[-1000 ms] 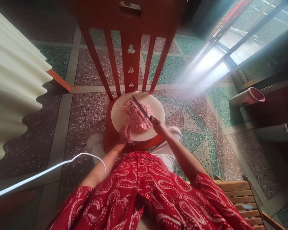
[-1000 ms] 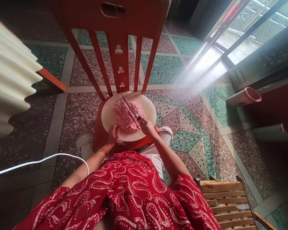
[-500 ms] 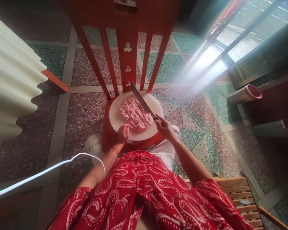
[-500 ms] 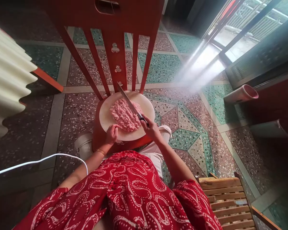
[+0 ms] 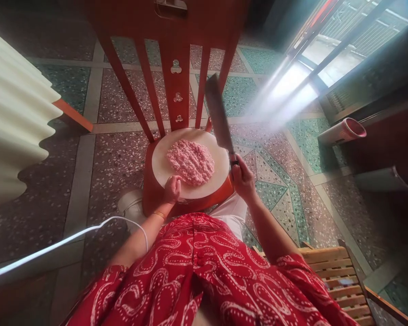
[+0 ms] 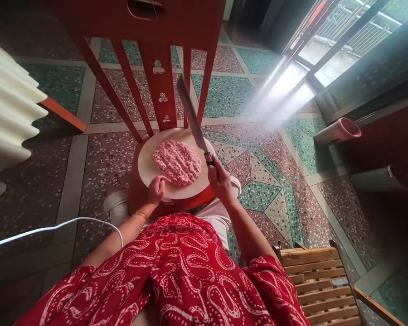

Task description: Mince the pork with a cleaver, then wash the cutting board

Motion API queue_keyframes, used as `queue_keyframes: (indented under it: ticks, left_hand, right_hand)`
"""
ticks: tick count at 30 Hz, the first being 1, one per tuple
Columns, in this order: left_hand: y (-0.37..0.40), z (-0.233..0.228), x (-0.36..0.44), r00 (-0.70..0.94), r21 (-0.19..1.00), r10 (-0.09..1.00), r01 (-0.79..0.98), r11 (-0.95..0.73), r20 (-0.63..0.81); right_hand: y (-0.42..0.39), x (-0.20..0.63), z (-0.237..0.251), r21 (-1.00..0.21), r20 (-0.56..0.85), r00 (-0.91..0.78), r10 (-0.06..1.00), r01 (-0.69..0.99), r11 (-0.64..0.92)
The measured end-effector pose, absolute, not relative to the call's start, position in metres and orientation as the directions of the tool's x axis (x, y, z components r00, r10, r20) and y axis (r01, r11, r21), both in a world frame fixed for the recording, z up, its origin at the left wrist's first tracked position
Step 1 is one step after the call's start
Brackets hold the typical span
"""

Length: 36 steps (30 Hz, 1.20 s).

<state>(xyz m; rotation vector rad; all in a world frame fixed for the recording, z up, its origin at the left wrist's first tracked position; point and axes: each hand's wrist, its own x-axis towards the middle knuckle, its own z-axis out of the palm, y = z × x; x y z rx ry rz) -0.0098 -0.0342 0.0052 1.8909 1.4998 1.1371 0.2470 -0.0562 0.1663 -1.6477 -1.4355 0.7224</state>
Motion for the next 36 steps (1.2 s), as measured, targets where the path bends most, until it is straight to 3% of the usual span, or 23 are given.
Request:
queue_keyframes:
  ticks: [3, 7, 14, 19, 26, 28, 32, 36]
  left_hand:
    - [-0.034, 0.005, -0.01, 0.062, 0.771, 0.952, 0.572, -0.28, 0.299]
    - [-0.033, 0.006, -0.01, 0.069, 0.774, 0.947, 0.559, -0.297, 0.313]
    - [-0.033, 0.009, -0.01, 0.067, 0.766, 0.938, 0.559, -0.317, 0.339]
    - [-0.033, 0.008, -0.009, 0.063, 0.782, 0.956, 0.561, -0.272, 0.287]
    - [-0.033, 0.008, -0.01, 0.061, 0.782, 0.949, 0.551, -0.29, 0.309]
    - [-0.032, 0.007, -0.009, 0.056, 0.782, 0.95, 0.553, -0.286, 0.308]
    - [-0.032, 0.003, -0.009, 0.056, 0.783, 0.948, 0.549, -0.292, 0.315]
    - [-0.033, 0.003, -0.009, 0.063, 0.778, 0.946, 0.553, -0.298, 0.318]
  right_hand:
    - [-0.056, 0.239, 0.143, -0.851, 0.02, 0.221, 0.975, 0.516, -0.099]
    - [-0.059, 0.233, 0.129, -0.814, -0.174, 0.107, 0.979, 0.544, -0.204]
    - [-0.075, 0.229, 0.15, -0.836, 0.034, 0.176, 0.984, 0.545, -0.068]
    - [-0.076, 0.232, 0.128, -0.781, -0.2, 0.065, 0.978, 0.593, -0.199]
    - [-0.064, 0.233, 0.165, -0.854, 0.02, 0.127, 0.992, 0.519, -0.049]
    - [-0.063, 0.229, 0.152, -0.843, -0.01, 0.118, 0.993, 0.532, -0.072]
    - [-0.062, 0.227, 0.124, -0.825, -0.207, 0.055, 0.977, 0.527, -0.205]
    - [-0.053, 0.23, 0.143, -0.86, -0.153, 0.058, 0.987, 0.484, -0.162]
